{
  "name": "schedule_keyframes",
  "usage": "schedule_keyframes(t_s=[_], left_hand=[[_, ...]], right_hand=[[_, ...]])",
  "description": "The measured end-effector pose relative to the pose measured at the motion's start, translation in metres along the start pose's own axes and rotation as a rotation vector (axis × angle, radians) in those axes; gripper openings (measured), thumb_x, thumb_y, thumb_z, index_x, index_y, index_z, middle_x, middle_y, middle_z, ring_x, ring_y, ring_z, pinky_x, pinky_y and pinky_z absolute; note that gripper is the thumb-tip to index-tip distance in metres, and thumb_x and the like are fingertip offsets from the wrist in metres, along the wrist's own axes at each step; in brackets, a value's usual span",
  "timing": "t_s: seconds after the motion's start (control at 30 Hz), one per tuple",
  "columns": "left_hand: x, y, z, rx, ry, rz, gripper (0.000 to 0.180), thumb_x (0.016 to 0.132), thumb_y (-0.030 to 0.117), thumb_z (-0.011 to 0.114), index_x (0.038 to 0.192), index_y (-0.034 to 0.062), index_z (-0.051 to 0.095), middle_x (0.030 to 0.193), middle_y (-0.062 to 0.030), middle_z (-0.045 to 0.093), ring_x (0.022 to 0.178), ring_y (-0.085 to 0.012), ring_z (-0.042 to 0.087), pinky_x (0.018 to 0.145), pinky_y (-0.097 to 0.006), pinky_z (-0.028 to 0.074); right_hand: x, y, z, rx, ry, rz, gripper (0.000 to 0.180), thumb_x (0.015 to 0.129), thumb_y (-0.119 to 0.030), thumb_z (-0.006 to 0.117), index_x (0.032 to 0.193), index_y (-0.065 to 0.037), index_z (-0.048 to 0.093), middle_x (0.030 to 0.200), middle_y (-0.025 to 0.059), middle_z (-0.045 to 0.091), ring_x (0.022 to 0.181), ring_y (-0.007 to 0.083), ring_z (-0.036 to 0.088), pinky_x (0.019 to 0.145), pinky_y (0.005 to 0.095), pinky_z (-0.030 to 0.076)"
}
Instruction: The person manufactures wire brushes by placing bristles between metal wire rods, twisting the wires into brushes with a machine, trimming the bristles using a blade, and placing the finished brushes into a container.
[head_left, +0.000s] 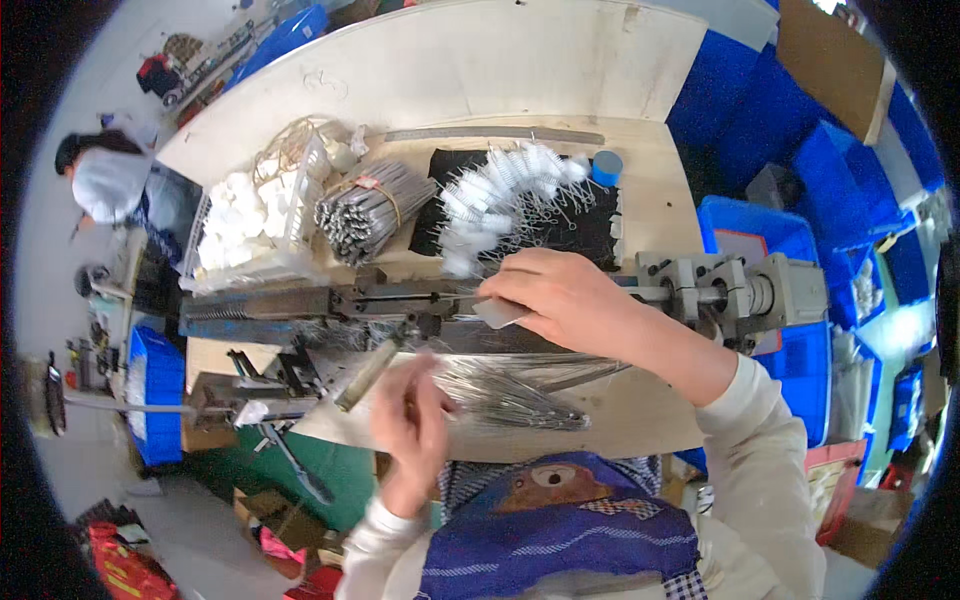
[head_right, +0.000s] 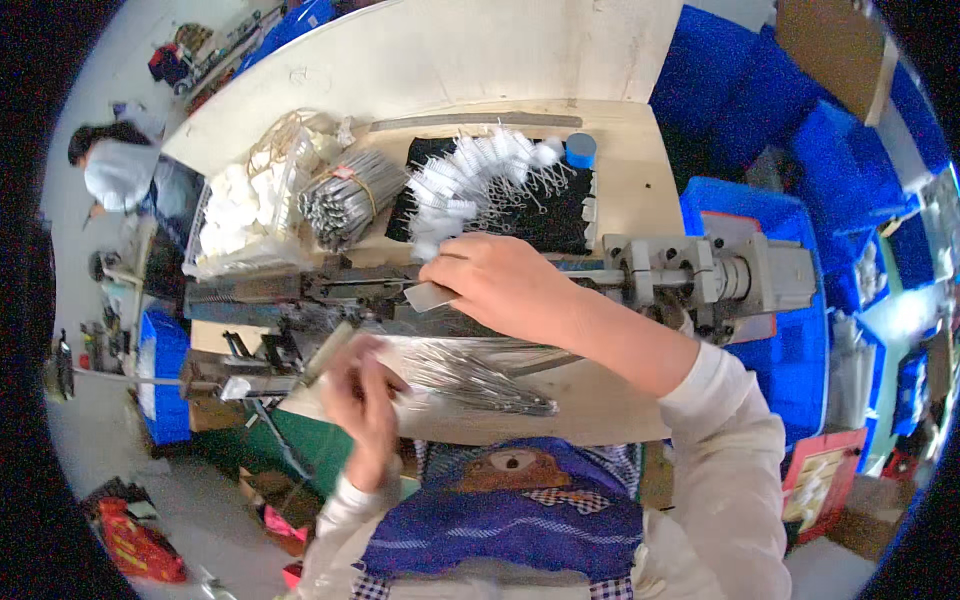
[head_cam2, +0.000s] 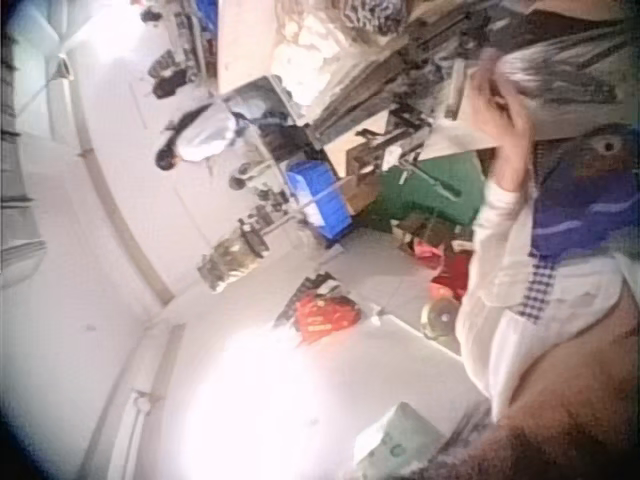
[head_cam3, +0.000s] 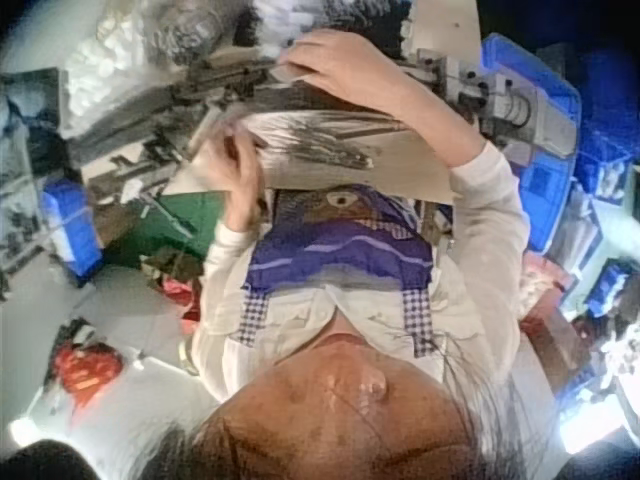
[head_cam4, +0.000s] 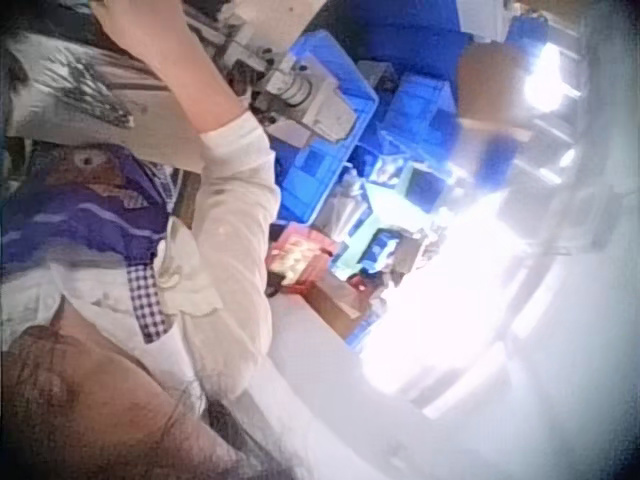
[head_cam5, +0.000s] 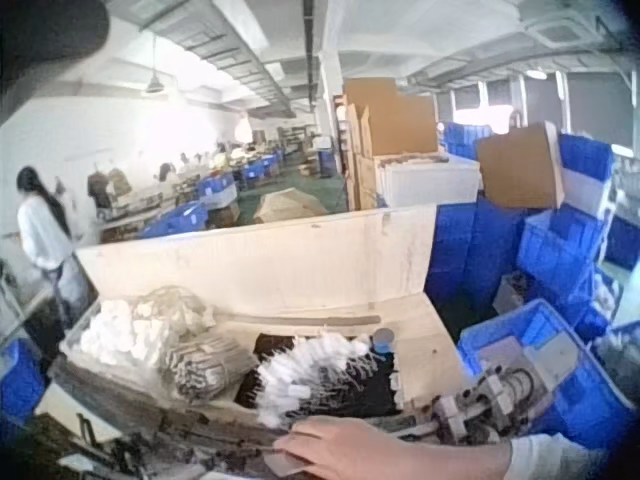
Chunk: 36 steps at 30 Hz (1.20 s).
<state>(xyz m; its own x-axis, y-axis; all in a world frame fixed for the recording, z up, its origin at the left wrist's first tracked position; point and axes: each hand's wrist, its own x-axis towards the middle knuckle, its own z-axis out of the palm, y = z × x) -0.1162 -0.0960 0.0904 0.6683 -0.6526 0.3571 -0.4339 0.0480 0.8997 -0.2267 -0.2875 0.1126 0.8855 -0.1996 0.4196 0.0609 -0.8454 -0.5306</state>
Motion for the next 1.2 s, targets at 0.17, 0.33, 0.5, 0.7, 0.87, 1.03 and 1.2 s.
schedule_keyframes(t_s=[0.17, 0.33, 0.5, 0.7, 0.87, 1.03, 1.2], left_hand=[[-0.003, -0.051, -0.020, -1.705, -0.239, -1.230, 0.055, 0.098, 0.051, 0.034, 0.086, 0.0030, 0.059, 0.055, -0.0036, 0.046, 0.037, -0.0098, 0.035, 0.034, -0.023, 0.028], [0.024, 0.018, -0.012, -1.200, -0.324, -0.954, 0.043, 0.091, 0.042, 0.052, 0.104, 0.0012, 0.053, 0.056, -0.0029, 0.048, 0.038, -0.0105, 0.043, 0.034, -0.025, 0.033], [-0.012, -0.059, 0.018, 0.004, -0.310, -0.348, 0.024, 0.084, 0.005, 0.062, 0.102, -0.0019, 0.047, 0.068, -0.0082, 0.057, 0.057, -0.0144, 0.053, 0.050, -0.028, 0.042], [-0.038, -0.057, -0.050, 0.663, -0.231, 0.231, 0.048, 0.078, 0.016, 0.071, 0.119, -0.0006, 0.052, 0.129, -0.0206, 0.046, 0.120, -0.0360, 0.042, 0.101, -0.046, 0.033], [-0.079, -0.063, -0.177, 0.812, 0.759, -0.090, 0.048, 0.094, 0.034, 0.052, 0.127, 0.0004, 0.044, 0.129, -0.0189, 0.044, 0.119, -0.0318, 0.042, 0.102, -0.046, 0.031], [-0.100, -0.110, -0.154, 0.125, 0.591, -0.457, 0.052, 0.093, 0.031, 0.053, 0.134, 0.0012, 0.041, 0.135, -0.0158, 0.041, 0.121, -0.0278, 0.042, 0.102, -0.040, 0.032], [-0.073, -0.081, -0.099, 0.479, 0.359, -0.150, 0.027, 0.094, 0.021, 0.049, 0.102, -0.0030, 0.059, 0.099, -0.0171, 0.060, 0.088, -0.0248, 0.057, 0.083, -0.035, 0.044]], right_hand=[[0.012, 0.011, 0.019, 0.145, -0.032, 0.118, 0.017, 0.077, -0.012, 0.065, 0.091, -0.002, 0.065, 0.088, 0.0165, 0.063, 0.081, 0.0363, 0.062, 0.071, 0.0450, 0.049], [0.013, 0.018, 0.019, 0.103, -0.129, 0.221, 0.014, 0.074, -0.008, 0.065, 0.086, -0.001, 0.067, 0.085, 0.0134, 0.064, 0.080, 0.0361, 0.061, 0.070, 0.0416, 0.049], [0.024, 0.007, 0.019, 0.035, -0.154, 0.233, 0.016, 0.071, -0.007, 0.064, 0.086, -0.002, 0.067, 0.084, 0.0132, 0.064, 0.080, 0.0335, 0.062, 0.069, 0.0407, 0.049], [-0.024, -0.030, 0.023, -0.331, 0.116, 0.038, 0.017, 0.075, -0.009, 0.063, 0.091, -0.006, 0.064, 0.091, 0.0108, 0.056, 0.077, 0.0324, 0.061, 0.064, 0.0363, 0.052], [-0.076, -0.018, 0.055, -0.343, -0.069, 0.459, 0.040, 0.074, -0.014, 0.068, 0.108, -0.003, 0.052, 0.099, 0.0158, 0.053, 0.083, 0.0304, 0.061, 0.064, 0.0363, 0.054], [-0.065, 0.022, 0.071, -0.519, -0.124, 0.625, 0.045, 0.078, -0.012, 0.066, 0.115, 0.000, 0.043, 0.117, 0.0198, 0.050, 0.081, 0.0372, 0.064, 0.065, 0.0419, 0.056], [-0.074, 0.029, 0.062, -0.371, -0.087, 0.604, 0.031, 0.079, -0.010, 0.066, 0.101, -0.003, 0.044, 0.106, 0.0211, 0.057, 0.080, 0.0409, 0.062, 0.063, 0.0478, 0.051]])
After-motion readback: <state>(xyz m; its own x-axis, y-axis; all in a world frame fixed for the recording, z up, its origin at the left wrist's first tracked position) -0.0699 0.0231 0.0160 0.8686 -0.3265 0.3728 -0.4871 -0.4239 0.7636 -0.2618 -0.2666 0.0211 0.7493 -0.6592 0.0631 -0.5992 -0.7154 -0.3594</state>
